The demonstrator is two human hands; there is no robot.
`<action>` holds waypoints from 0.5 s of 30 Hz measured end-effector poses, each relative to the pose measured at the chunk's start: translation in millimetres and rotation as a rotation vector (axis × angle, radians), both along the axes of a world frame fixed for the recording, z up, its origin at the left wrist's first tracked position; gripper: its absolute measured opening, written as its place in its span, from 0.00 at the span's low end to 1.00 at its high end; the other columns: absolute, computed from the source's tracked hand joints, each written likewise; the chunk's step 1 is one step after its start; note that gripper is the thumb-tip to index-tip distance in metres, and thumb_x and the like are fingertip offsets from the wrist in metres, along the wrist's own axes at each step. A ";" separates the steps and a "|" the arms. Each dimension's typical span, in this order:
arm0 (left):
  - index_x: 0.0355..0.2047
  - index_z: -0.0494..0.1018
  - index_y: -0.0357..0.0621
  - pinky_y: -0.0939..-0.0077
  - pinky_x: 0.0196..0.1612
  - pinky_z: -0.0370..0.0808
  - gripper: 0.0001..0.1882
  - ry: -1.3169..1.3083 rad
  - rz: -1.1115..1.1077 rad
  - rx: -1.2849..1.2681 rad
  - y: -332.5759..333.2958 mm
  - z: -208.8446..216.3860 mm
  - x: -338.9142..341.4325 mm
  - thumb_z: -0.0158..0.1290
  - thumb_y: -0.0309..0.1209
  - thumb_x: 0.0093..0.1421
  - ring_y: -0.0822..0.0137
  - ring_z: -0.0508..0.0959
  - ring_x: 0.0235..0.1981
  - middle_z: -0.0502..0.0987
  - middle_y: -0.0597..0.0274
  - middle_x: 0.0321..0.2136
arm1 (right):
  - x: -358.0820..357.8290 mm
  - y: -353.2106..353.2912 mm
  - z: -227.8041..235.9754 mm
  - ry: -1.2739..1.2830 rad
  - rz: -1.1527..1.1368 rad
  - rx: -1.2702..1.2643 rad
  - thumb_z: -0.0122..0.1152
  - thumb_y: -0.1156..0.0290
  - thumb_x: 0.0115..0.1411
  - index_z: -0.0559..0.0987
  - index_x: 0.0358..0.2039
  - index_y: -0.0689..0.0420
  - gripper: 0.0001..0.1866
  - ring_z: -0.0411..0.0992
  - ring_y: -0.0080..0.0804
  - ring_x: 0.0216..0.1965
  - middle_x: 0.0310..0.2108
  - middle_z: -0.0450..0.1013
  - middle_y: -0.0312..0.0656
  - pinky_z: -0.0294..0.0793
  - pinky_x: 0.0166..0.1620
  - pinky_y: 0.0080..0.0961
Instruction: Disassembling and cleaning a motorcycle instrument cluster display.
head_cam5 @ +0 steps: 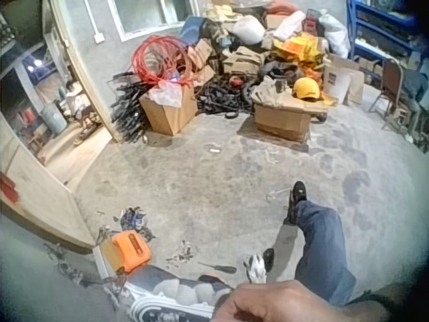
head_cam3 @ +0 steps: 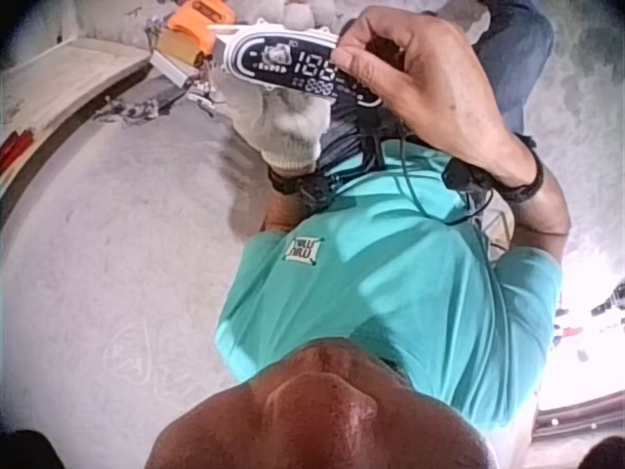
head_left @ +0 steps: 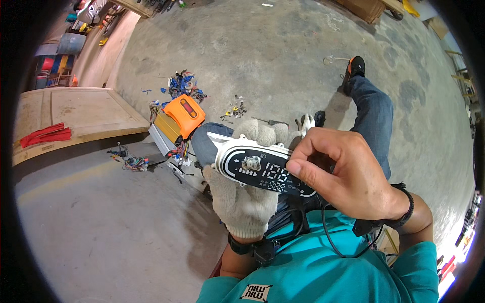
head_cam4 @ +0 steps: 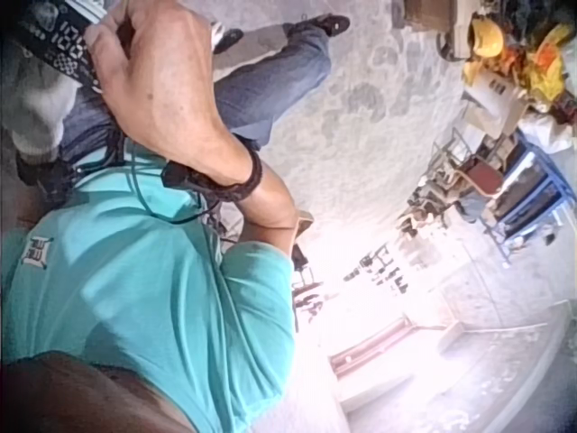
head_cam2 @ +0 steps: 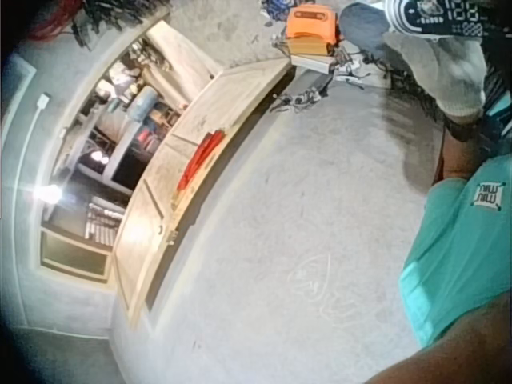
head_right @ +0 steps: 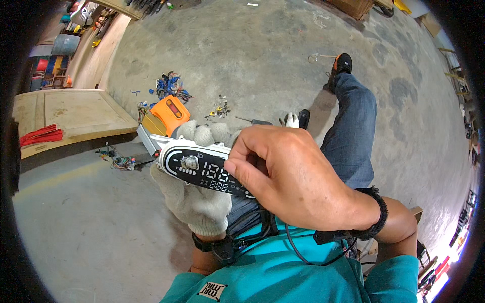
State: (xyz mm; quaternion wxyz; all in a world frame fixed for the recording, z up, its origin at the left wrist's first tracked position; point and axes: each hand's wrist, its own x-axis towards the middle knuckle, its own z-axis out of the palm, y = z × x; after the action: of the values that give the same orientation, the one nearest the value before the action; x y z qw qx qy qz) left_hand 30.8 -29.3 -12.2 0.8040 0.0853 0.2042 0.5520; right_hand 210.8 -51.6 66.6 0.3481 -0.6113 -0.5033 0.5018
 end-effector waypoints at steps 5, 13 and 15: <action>0.64 0.63 0.37 0.50 0.62 0.71 0.43 0.038 0.029 -0.070 -2.2 3.6 1.3 0.47 0.64 0.66 0.50 0.77 0.54 0.77 0.48 0.52 | 0.3 0.6 0.1 0.000 0.009 0.012 0.65 0.73 0.61 0.78 0.31 0.65 0.08 0.74 0.42 0.23 0.22 0.74 0.50 0.70 0.29 0.35; 0.66 0.61 0.37 0.51 0.61 0.73 0.44 0.059 0.046 -0.075 -2.9 4.4 1.4 0.46 0.64 0.67 0.51 0.78 0.54 0.77 0.48 0.53 | 1.1 1.4 -0.1 0.010 0.015 0.019 0.65 0.73 0.61 0.78 0.31 0.64 0.08 0.74 0.41 0.22 0.22 0.73 0.50 0.70 0.28 0.35; 0.62 0.65 0.39 0.49 0.58 0.77 0.40 0.176 0.053 -0.055 -1.3 11.0 4.2 0.48 0.62 0.66 0.52 0.79 0.52 0.78 0.50 0.50 | 0.5 1.2 0.0 0.004 0.014 0.019 0.65 0.73 0.61 0.78 0.30 0.64 0.08 0.74 0.41 0.22 0.22 0.73 0.50 0.70 0.28 0.35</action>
State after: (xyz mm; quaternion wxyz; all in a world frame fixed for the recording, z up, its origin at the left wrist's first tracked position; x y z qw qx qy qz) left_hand 35.0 -30.7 -1.1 0.7700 0.1062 0.2912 0.5577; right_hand 211.3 -50.5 66.6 0.3515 -0.6034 -0.5116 0.5006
